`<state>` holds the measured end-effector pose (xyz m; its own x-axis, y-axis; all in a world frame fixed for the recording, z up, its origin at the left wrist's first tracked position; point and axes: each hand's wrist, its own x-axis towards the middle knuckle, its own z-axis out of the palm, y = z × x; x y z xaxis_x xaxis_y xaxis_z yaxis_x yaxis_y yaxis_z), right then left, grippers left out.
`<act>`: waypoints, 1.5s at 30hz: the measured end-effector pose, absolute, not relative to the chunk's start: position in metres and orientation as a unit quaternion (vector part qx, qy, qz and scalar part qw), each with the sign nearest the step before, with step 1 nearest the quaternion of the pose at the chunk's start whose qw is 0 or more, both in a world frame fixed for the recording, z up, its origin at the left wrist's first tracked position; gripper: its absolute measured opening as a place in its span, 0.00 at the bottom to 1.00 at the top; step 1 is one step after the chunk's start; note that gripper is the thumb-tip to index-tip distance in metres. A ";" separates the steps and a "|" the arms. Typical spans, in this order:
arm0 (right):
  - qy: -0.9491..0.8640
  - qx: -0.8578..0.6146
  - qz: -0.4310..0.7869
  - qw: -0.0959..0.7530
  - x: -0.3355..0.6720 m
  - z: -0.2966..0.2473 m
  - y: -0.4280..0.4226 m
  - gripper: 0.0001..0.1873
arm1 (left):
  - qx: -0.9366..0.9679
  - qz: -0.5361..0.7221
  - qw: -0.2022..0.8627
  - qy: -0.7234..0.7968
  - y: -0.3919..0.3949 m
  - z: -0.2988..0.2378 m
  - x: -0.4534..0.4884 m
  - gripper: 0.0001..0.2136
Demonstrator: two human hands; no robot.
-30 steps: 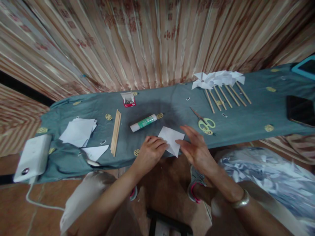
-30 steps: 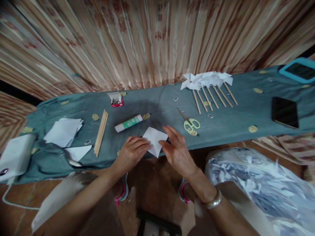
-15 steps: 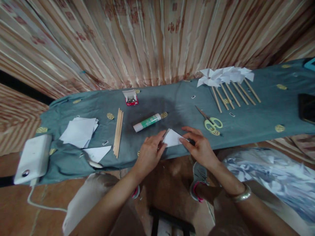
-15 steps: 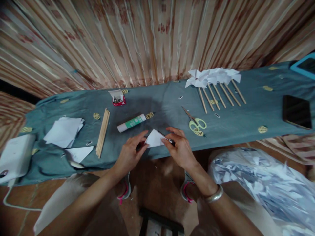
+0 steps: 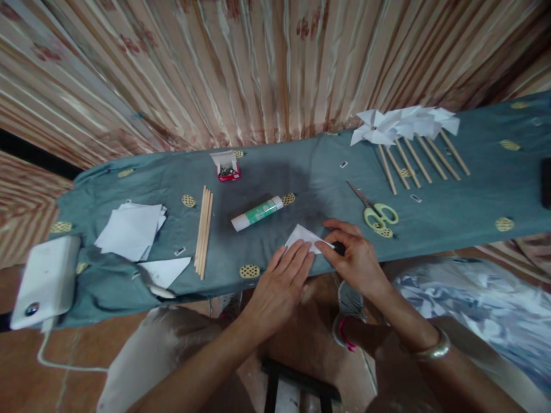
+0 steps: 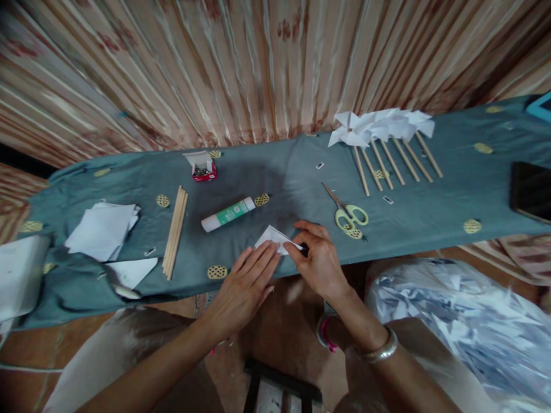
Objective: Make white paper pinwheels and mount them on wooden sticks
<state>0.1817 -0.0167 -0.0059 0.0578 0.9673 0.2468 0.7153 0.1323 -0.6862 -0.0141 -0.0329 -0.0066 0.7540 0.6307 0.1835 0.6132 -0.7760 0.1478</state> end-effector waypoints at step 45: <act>-0.671 -0.654 0.138 0.321 0.175 -0.008 -0.026 0.11 | 0.933 0.088 0.054 0.345 -0.027 -0.010 -0.014 0.27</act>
<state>0.1746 -0.0263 -0.0076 0.0612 0.9661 0.2508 0.7887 0.1072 -0.6053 -0.0142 -0.0271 -0.0097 0.7473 0.6525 0.1261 0.6334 -0.7567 0.1617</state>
